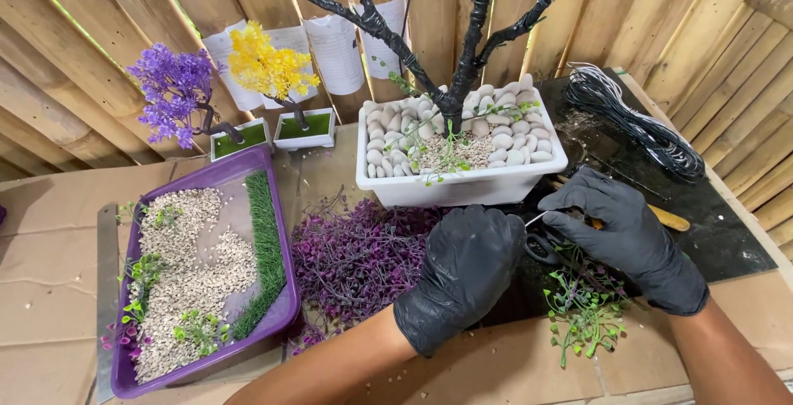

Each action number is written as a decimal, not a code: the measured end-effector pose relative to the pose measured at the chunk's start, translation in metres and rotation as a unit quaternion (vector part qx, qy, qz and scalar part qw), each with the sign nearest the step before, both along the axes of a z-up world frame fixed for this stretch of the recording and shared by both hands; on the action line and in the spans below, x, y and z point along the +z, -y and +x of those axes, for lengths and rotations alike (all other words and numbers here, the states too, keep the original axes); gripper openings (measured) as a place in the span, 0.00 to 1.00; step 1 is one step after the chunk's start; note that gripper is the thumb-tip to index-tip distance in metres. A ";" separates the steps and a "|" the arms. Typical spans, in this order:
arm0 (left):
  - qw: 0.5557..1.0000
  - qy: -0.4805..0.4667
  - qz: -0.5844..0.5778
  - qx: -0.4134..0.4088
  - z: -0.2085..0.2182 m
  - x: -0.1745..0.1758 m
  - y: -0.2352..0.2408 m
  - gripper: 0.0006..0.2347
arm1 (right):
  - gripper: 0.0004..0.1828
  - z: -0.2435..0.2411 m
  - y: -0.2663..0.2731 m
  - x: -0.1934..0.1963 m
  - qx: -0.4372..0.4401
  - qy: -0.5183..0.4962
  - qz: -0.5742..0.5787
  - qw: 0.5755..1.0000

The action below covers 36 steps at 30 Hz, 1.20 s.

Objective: The person arranges small green and purple artificial plants into a white rectangular pot containing white pebbles and a black tree trunk. They use a pair of green-handled pliers to adjust the placement of the plants and the pebbles within the pot.

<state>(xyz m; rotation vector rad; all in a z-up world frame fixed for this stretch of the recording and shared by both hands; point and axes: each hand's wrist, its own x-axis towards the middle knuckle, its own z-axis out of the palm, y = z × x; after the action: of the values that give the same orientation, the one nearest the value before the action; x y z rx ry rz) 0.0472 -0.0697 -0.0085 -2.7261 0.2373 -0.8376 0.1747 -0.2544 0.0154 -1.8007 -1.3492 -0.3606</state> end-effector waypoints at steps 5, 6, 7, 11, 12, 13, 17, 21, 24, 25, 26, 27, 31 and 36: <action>0.999 0.003 0.041 0.011 0.002 -0.007 -0.004 0.04 | 0.06 0.013 0.010 0.006 -0.050 0.002 -0.027 0.998; 0.999 0.003 0.037 0.008 0.002 -0.006 -0.005 0.04 | 0.03 0.016 0.013 0.007 -0.093 0.006 -0.047 0.995; 0.999 0.002 0.036 0.004 0.001 -0.005 -0.007 0.04 | 0.03 0.028 0.018 -0.002 -0.097 0.005 -0.047 0.994; 0.999 0.007 0.020 -0.024 -0.004 -0.001 -0.012 0.03 | 0.06 0.043 0.037 -0.004 -0.219 -0.013 -0.157 0.963; 0.999 0.012 0.014 -0.031 -0.005 0.001 -0.013 0.03 | 0.09 0.040 0.039 0.007 -0.252 -0.047 -0.221 0.941; 0.999 0.015 0.014 -0.035 -0.005 0.001 -0.011 0.03 | 0.09 0.042 0.047 0.001 -0.257 -0.045 -0.221 0.940; 0.998 0.025 0.002 -0.059 -0.006 0.000 -0.008 0.02 | 0.10 0.024 0.062 0.003 -0.257 0.000 -0.255 0.932; 0.996 0.027 -0.014 -0.080 -0.004 -0.001 -0.004 0.02 | 0.15 0.010 0.054 0.032 -0.352 -0.040 -0.333 0.874; 0.995 0.031 -0.022 -0.094 -0.005 -0.001 0.000 0.02 | 0.13 0.062 0.064 0.005 -0.351 -0.072 -0.320 0.877; 0.995 0.033 -0.020 -0.097 -0.006 -0.001 0.000 0.02 | 0.13 0.069 0.060 0.004 -0.354 -0.072 -0.317 0.877; 0.994 0.037 -0.023 -0.103 -0.007 -0.001 -0.001 0.02 | 0.14 0.077 0.057 0.003 -0.360 -0.104 -0.349 0.859; 0.993 0.038 -0.027 -0.108 -0.009 -0.002 0.000 0.02 | 0.17 0.084 0.055 0.000 -0.364 -0.138 -0.382 0.838; 0.992 0.036 -0.040 -0.118 -0.006 -0.006 0.000 0.01 | 0.10 0.111 0.059 -0.032 -0.387 -0.136 -0.406 0.817; 0.990 0.035 -0.065 -0.120 -0.008 -0.009 -0.001 0.01 | 0.14 0.106 0.063 -0.042 -0.377 -0.168 -0.351 0.841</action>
<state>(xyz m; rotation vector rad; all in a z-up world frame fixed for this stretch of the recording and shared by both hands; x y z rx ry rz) 0.0396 -0.0684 -0.0179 -2.8190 0.5213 -1.0442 0.2811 -0.3177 -0.0265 -2.8290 -0.4698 0.0892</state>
